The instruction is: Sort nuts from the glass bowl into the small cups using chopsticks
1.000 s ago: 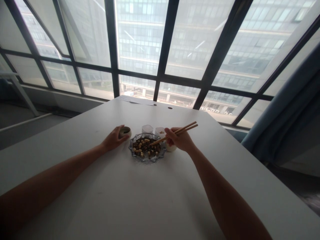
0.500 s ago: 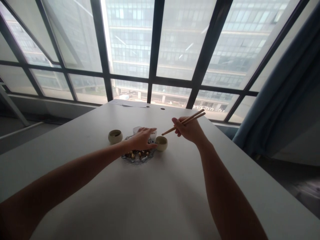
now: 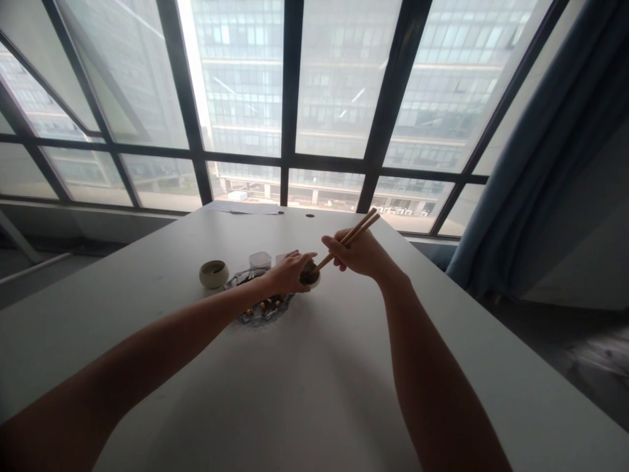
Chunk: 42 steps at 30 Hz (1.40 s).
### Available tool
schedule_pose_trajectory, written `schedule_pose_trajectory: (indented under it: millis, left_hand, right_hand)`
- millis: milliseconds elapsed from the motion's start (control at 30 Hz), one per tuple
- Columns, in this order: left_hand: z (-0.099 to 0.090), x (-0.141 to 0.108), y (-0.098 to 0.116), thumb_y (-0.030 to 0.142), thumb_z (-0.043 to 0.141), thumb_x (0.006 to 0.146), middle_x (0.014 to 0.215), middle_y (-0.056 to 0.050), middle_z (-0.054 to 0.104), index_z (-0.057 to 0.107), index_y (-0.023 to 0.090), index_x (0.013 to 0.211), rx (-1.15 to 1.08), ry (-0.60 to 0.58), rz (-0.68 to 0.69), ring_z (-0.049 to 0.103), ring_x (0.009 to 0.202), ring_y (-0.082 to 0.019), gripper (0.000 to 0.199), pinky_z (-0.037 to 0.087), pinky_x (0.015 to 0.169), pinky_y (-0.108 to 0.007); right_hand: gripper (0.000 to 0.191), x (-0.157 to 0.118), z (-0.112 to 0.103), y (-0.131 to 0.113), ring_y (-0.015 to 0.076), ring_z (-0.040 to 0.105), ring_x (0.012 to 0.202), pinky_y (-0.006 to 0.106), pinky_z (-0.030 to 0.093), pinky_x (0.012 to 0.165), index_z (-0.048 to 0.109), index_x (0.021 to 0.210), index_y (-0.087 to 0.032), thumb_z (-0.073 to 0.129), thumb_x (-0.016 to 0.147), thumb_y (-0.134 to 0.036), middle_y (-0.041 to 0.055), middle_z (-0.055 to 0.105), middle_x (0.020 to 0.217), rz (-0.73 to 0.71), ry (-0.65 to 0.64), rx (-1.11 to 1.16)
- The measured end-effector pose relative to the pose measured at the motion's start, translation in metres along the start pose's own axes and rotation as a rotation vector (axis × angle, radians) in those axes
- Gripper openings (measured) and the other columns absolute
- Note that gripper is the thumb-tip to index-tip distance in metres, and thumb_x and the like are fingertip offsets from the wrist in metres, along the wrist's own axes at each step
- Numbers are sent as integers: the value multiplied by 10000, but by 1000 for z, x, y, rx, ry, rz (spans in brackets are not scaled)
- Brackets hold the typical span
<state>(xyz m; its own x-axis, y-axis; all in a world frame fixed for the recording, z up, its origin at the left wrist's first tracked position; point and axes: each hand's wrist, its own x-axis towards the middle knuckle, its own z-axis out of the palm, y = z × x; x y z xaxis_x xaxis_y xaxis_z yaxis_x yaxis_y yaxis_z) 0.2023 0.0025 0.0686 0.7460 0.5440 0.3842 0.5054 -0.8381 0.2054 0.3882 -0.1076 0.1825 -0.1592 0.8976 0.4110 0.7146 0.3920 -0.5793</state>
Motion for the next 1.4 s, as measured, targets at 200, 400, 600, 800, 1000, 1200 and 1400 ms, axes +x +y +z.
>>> schedule_pose_trajectory:
  millis: [200, 400, 600, 800, 1000, 1200, 1400]
  left_hand:
    - [-4, -3, 3, 361, 813, 649, 1335, -174, 635, 329, 149, 1484, -54, 20, -6, 553, 1298, -336, 988, 261, 1214, -505]
    - [-3, 0, -2, 453, 801, 645, 1269, -141, 682, 345, 166, 1463, -34, -29, -33, 596, 1256, -322, 979, 238, 1214, -512]
    - [-4, 4, -3, 499, 784, 655, 1218, -122, 713, 366, 168, 1441, 24, -98, -62, 615, 1228, -314, 950, 231, 1216, -508]
    - [-6, 9, -2, 569, 770, 667, 1274, -133, 685, 383, 179, 1437, 69, -173, -140, 563, 1286, -313, 946, 149, 1233, -512]
    - [-39, -19, -15, 548, 698, 784, 1447, -154, 563, 436, 178, 1435, -22, -72, -83, 449, 1407, -308, 794, 79, 1246, -545]
    - [-81, -96, -65, 477, 543, 927, 1274, -84, 684, 631, 208, 1177, -6, 346, -186, 592, 1243, -269, 377, 313, 1172, -540]
    - [-68, -163, -117, 431, 543, 922, 1183, -102, 701, 657, 202, 1053, 38, 511, -350, 624, 1159, -275, 287, 462, 1051, -475]
  right_hand:
    - [560, 4, 9, 6, 157, 656, 480, 234, 505, 448, 674, 679, -166, 634, 821, -706, 65, 691, 568, 0, -42, 12]
    - [530, 8, 13, 14, 147, 626, 475, 222, 467, 421, 685, 664, -165, 716, 757, -686, 51, 670, 550, 61, -120, -14]
    - [564, 9, 12, 17, 144, 618, 477, 227, 456, 437, 676, 678, -159, 625, 830, -700, 57, 663, 556, 26, -132, -69]
    - [575, 7, 14, 13, 147, 618, 477, 236, 461, 442, 661, 681, -162, 601, 841, -711, 65, 680, 588, 45, -173, -106]
    - [641, 6, 17, 7, 154, 623, 491, 245, 468, 451, 670, 704, -162, 525, 847, -771, 76, 681, 592, -18, 40, -29]
    - [680, 8, 39, -6, 138, 600, 467, 235, 468, 443, 665, 693, -156, 502, 832, -802, 64, 653, 552, -35, -86, 212]
    - [600, 10, 71, -3, 140, 615, 489, 233, 469, 453, 658, 670, -167, 540, 871, -720, 56, 673, 582, -59, -271, 213]
